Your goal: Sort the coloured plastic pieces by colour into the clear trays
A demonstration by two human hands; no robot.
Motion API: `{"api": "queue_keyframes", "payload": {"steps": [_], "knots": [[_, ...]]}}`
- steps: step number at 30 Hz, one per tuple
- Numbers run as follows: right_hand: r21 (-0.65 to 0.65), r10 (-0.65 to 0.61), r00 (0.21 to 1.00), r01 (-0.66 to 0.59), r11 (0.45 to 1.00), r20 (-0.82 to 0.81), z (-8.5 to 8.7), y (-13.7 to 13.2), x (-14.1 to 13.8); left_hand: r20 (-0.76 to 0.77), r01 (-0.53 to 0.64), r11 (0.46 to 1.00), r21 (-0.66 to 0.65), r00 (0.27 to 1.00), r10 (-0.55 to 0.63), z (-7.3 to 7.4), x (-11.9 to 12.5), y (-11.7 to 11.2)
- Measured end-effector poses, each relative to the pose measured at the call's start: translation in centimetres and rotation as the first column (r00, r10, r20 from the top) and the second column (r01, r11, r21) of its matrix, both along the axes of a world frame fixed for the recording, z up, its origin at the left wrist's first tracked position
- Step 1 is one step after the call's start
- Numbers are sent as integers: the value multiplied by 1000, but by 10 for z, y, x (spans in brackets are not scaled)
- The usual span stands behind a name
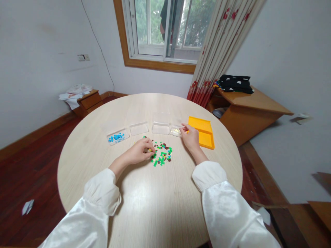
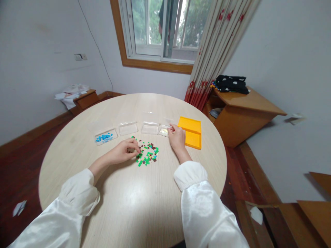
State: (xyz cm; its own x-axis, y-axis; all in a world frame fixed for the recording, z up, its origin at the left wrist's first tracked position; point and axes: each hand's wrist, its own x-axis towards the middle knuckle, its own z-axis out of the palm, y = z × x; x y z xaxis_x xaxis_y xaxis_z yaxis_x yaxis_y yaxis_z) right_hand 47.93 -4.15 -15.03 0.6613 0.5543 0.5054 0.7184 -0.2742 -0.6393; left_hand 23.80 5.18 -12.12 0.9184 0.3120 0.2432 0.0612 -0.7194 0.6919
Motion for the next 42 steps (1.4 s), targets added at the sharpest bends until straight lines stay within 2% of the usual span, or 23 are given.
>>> {"api": "queue_keyframes", "payload": {"steps": [3, 5, 14, 24, 28, 32, 35, 37, 40, 42], "knots": [[12, 8, 1000, -8, 1000, 1, -1, 0, 0, -78, 100, 995, 19, 992, -98, 2, -2, -1], [17, 10, 1000, -11, 1000, 3, -1, 1, 0, -95, 125, 991, 45, 988, -121, 2, -2, -2], [5, 30, 999, -30, 1000, -12, -2, 1, 0, -173, 120, 982, 148, 980, -94, -4, 0, -2], [18, 38, 999, -38, 999, 3, -2, 2, -1, -219, 100, 970, 220, 974, -50, 2, -1, -10], [26, 37, 999, -37, 999, 2, -2, 2, -1, -216, 108, 970, 218, 975, -60, 1, 1, -10], [47, 49, 999, -49, 998, 2, 0, 2, -4, -144, 78, 982, 174, 988, -53, 0, 3, -9], [71, 117, 993, -115, 991, -19, 6, 2, -11, -117, -10, 997, 78, 993, 19, -1, 3, -7], [84, 223, 974, -219, 972, -49, 10, 3, -19, -97, -85, 996, 3, 992, 85, -2, 4, -5], [66, 401, 911, -396, 916, -96, 16, 4, -35, -17, -180, 981, -79, 984, 179, -3, 7, -1], [35, 477, 871, -476, 879, -121, 19, 4, -46, 44, -232, 968, -98, 971, 237, -4, 10, 1]]}}
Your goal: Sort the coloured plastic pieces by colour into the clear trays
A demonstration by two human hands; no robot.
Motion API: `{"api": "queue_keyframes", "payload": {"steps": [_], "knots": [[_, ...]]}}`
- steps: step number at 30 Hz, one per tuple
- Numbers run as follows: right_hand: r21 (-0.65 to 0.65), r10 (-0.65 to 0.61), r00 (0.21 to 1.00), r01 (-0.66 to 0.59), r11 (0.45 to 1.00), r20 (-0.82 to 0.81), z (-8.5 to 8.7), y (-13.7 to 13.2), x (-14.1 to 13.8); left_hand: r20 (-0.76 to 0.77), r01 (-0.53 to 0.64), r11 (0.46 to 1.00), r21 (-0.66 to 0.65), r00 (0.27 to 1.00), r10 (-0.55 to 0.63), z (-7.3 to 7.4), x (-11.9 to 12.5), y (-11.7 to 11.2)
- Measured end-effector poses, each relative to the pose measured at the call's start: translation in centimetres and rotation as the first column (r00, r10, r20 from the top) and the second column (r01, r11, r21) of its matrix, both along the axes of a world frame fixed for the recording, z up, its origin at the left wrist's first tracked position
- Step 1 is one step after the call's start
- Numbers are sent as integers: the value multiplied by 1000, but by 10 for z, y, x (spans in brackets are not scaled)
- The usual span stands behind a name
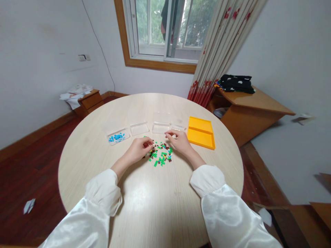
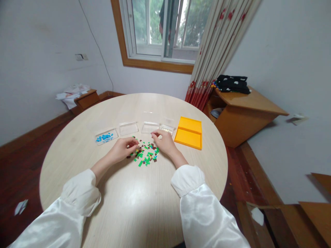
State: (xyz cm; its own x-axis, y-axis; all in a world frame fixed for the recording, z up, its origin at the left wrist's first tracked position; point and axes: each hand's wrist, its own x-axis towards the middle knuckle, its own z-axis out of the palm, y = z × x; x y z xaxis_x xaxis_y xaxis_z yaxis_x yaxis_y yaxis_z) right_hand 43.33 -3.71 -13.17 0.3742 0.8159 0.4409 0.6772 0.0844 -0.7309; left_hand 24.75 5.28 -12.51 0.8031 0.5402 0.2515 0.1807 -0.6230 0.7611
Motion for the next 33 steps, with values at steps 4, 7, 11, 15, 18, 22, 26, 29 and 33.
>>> {"api": "queue_keyframes", "payload": {"steps": [4, 7, 11, 15, 18, 22, 26, 29, 33], "knots": [[-63, 181, 983, -182, 981, -15, 5, -1, -19, 85, -82, 996, 21, 993, 80, 0, 4, 2], [-73, 239, 971, -241, 968, -29, 6, -2, -27, 126, -110, 994, 25, 986, 107, 1, 6, 1], [-61, 252, 967, -254, 965, -33, 6, -2, -32, 156, -109, 994, 8, 982, 107, 2, 7, -2], [-45, 256, 966, -258, 965, -48, 5, -2, -33, 152, -106, 994, -7, 983, 106, 3, 8, -4], [-18, 256, 965, -257, 966, -52, 4, -3, -33, 150, -107, 994, -10, 983, 107, 2, 8, -5], [31, 248, 969, -248, 968, -16, 5, -4, -32, 155, -99, 995, -22, 983, 101, 1, 9, -6], [14, 237, 971, -238, 971, 40, 7, -4, -32, 159, -76, 996, -50, 984, 84, -1, 10, -8], [-8, 225, 972, -225, 974, 72, 9, -5, -32, 161, -82, 994, -66, 983, 92, 0, 10, -9], [25, 164, 982, -167, 986, 95, 9, -5, -23, 157, -98, 992, -76, 982, 109, 0, 9, -9]]}}
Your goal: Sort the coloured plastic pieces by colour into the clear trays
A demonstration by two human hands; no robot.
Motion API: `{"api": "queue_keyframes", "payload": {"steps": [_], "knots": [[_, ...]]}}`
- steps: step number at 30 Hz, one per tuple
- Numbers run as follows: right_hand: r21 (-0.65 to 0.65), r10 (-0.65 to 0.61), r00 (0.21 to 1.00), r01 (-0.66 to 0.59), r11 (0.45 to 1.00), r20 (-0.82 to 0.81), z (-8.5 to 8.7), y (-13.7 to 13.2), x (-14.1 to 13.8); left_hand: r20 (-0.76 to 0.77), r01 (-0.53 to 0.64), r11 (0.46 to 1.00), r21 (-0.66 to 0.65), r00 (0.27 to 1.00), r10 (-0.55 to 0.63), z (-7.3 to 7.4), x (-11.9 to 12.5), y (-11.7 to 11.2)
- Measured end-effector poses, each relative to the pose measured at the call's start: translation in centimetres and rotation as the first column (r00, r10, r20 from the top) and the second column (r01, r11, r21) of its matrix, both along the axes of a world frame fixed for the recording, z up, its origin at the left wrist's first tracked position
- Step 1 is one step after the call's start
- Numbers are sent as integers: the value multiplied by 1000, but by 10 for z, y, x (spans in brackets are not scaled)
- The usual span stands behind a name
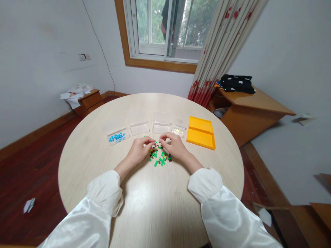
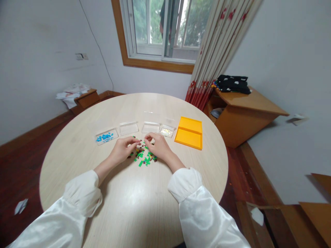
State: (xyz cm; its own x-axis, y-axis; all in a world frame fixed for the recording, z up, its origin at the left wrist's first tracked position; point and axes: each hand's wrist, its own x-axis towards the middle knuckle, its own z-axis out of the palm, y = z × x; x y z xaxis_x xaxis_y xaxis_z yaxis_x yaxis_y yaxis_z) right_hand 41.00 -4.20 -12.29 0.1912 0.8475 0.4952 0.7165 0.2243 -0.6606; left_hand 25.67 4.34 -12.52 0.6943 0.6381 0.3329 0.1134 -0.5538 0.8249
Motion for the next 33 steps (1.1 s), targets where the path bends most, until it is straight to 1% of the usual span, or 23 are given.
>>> {"api": "queue_keyframes", "payload": {"steps": [3, 5, 8, 11, 14, 18, 20, 22, 25, 28, 30, 33], "knots": [[66, -119, 993, 120, 991, -17, -4, 2, 15, -15, -6, 1000, 0, 1000, 6, -2, -1, -1], [104, -219, 974, 224, 969, -55, -7, 3, 27, -35, 12, 1000, 18, 999, -12, -3, -2, -3], [104, -364, 923, 377, 920, -121, -12, 3, 44, -86, 72, 995, 66, 994, -66, -5, -3, -6], [78, -455, 879, 468, 880, -146, -16, 2, 55, -145, 119, 986, 119, 984, -101, -6, -4, -8], [48, -511, 851, 519, 853, -118, -21, 2, 63, -171, 137, 978, 157, 979, -110, -6, -6, -8], [15, -589, 806, 591, 806, -58, -26, 2, 68, -181, 167, 972, 169, 974, -136, -5, -6, -8], [1, -623, 782, 623, 782, -28, -27, 2, 68, -187, 194, 966, 172, 969, -162, -5, -6, -11], [-13, -644, 765, 644, 765, -5, -26, 2, 68, -190, 246, 949, 197, 959, -209, -5, -6, -14], [-29, -651, 759, 651, 759, 11, -25, 2, 66, -210, 348, 899, 266, 931, -298, -7, -5, -21], [-51, -644, 765, 644, 763, 19, -24, 2, 65, -279, 432, 846, 312, 893, -353, -8, -4, -28], [-69, -638, 770, 637, 767, 20, -23, 2, 65, -331, 462, 824, 328, 873, -358, -8, -4, -31], [-76, -630, 776, 630, 773, 18, -24, 2, 65, -381, 465, 811, 353, 864, -330, -8, -3, -32]]}}
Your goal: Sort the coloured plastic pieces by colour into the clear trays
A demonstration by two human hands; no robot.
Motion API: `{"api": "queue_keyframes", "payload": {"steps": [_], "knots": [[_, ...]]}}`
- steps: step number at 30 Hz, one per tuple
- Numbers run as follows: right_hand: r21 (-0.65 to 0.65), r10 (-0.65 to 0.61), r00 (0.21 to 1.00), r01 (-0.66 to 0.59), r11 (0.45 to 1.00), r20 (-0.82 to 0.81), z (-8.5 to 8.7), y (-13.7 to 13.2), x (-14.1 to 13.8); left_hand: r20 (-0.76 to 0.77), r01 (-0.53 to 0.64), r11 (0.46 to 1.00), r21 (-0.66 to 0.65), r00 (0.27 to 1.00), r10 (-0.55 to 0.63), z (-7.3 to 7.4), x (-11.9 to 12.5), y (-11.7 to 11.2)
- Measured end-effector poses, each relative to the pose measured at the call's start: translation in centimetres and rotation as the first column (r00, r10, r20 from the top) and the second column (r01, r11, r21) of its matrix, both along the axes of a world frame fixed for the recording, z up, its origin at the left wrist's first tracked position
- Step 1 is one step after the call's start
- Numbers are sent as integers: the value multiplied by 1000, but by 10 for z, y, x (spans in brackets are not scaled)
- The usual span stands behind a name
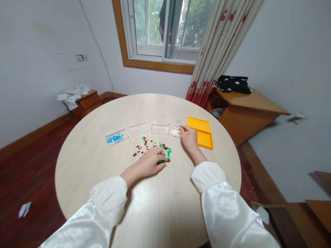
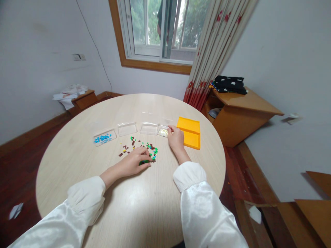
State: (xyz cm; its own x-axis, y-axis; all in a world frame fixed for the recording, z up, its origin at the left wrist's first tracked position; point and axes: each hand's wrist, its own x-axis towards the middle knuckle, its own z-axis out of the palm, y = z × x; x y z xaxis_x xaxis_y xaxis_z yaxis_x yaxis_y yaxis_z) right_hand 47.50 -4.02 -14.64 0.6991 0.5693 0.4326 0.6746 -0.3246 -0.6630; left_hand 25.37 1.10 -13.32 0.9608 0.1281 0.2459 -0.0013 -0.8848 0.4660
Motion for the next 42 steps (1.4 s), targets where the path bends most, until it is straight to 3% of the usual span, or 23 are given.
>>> {"api": "queue_keyframes", "payload": {"steps": [12, 16, 19, 21, 24, 27, 32, 42], "knots": [[59, 49, 999, -50, 997, 6, -2, 0, -2, 33, -7, 1000, 9, 999, 7, -4, 5, -4], [111, 125, 992, -125, 986, 10, 1, 2, -9, 121, -130, 985, -118, 982, 144, 1, 5, -1], [148, 251, 968, -253, 956, 26, 4, 3, -20, 148, -264, 906, -331, 934, 326, 1, 8, 6], [153, 367, 930, -367, 918, 28, 8, 2, -31, 123, -314, 798, -514, 894, 431, -2, 12, 13], [123, 517, 855, -517, 847, 35, 15, 0, -47, 88, -298, 611, -734, 850, 520, -5, 16, 23], [104, 618, 784, -620, 778, 54, 20, -2, -61, 83, -259, 501, -826, 822, 563, -4, 17, 28], [87, 690, 718, -696, 713, 93, 22, -3, -70, 69, -242, 439, -865, 811, 582, -1, 17, 26], [32, 655, 739, -666, 745, 159, 20, -3, -69, 45, -237, 418, -877, 826, 561, 1, 17, 24]]}}
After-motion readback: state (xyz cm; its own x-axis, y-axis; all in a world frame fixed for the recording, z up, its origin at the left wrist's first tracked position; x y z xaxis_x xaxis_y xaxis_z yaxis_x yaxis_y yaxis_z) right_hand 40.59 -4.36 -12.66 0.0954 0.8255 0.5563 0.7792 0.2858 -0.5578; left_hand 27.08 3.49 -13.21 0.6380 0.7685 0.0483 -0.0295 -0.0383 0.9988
